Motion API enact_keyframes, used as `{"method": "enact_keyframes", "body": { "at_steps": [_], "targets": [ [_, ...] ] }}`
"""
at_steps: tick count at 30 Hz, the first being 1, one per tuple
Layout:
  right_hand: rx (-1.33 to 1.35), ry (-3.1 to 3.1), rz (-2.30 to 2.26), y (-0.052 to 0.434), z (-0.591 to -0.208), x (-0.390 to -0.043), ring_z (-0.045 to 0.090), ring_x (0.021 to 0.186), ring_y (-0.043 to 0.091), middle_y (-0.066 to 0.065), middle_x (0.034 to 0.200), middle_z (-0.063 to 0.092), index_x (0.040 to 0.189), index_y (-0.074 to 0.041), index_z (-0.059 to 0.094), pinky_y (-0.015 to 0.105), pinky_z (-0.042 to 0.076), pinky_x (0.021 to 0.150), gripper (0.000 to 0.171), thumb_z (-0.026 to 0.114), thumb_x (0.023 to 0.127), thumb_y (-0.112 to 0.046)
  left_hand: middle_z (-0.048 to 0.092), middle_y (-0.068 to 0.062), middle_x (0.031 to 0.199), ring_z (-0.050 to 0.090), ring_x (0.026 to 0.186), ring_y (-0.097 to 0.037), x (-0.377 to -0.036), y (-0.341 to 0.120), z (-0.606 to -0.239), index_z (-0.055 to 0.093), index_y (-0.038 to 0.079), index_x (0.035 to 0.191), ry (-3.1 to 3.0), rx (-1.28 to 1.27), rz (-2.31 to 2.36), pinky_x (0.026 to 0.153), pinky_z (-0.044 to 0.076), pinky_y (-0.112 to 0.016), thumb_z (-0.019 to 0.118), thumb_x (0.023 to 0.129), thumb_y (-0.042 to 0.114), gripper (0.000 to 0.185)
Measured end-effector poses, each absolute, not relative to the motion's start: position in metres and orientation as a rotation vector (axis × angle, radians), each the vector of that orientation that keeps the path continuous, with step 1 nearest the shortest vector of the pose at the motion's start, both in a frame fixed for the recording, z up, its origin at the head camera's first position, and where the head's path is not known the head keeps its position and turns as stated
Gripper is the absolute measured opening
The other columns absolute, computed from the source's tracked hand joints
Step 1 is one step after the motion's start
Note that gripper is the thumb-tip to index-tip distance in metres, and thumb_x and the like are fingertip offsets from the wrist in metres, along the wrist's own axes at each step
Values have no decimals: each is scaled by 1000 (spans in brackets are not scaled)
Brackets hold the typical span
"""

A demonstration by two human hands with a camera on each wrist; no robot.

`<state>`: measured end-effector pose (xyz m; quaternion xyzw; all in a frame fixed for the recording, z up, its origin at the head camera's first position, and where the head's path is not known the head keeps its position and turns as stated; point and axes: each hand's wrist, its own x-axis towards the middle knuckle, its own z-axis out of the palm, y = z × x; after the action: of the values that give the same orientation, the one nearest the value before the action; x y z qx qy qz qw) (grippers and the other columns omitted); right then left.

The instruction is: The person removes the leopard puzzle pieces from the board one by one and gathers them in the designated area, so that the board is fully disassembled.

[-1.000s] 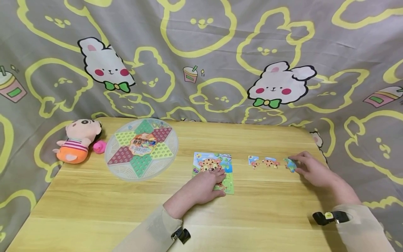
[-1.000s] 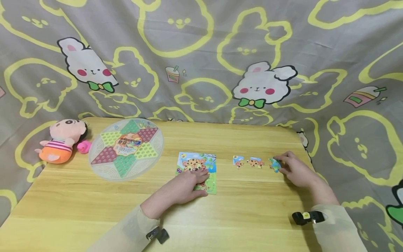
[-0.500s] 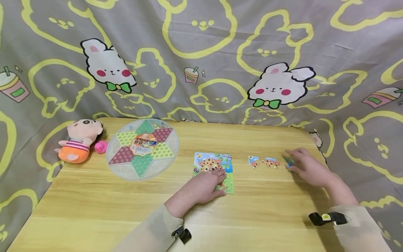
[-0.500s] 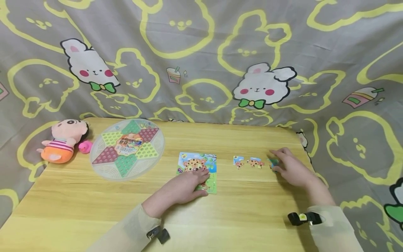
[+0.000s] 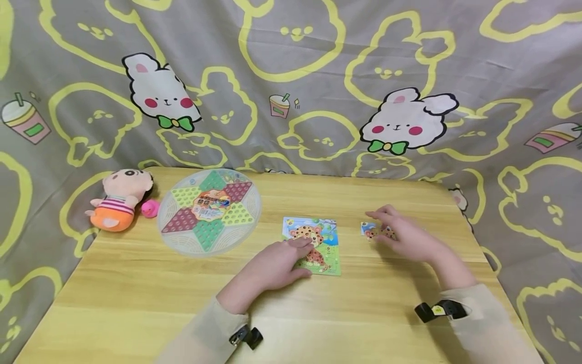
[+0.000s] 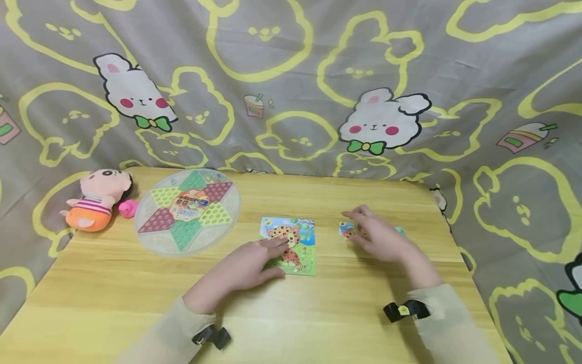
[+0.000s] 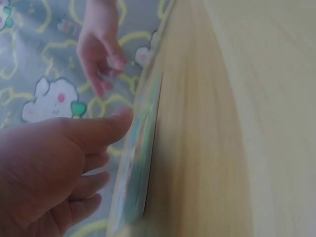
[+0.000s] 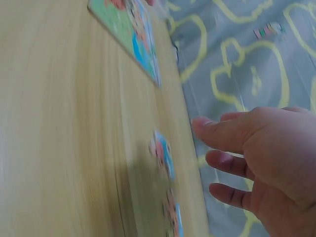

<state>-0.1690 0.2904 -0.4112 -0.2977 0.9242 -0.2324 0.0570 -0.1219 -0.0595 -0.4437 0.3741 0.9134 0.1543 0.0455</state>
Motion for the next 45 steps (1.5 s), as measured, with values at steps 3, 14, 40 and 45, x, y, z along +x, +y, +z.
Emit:
{"method": "enact_keyframes", "body": {
  "at_steps": [3,14,40,45],
  "targets": [
    [-925,2762,-722,273,-411,-170,60,96,21,7,127,49,146,-11,46,40,55,76,60,71,91,-13,45,-7,149,45,134,-26,-121,-74,-443,49,11,145,2790,1120,513,108,38,-43,65,91,48,67],
    [-968,2656,-771,225,-417,-173,57,109,23,7,132,50,145,-11,47,42,52,90,56,68,94,-17,49,-6,145,45,135,-23,-118,-100,-454,54,11,141,2772,1177,551,108,39,-46,62,94,45,59],
    [-1122,2606,-717,132,-455,-187,53,92,14,-1,112,58,130,-11,62,31,46,80,48,75,88,-31,58,0,135,59,117,-21,-115,-102,-462,65,18,132,2790,1140,550,97,49,-45,62,97,36,39],
    [-1101,2612,-739,130,-458,-189,54,93,12,-3,111,59,127,-13,65,31,46,83,46,78,86,-28,58,0,135,63,111,-23,-114,-102,-462,66,19,130,2799,1142,564,94,51,-45,62,97,35,38]
  ]
}}
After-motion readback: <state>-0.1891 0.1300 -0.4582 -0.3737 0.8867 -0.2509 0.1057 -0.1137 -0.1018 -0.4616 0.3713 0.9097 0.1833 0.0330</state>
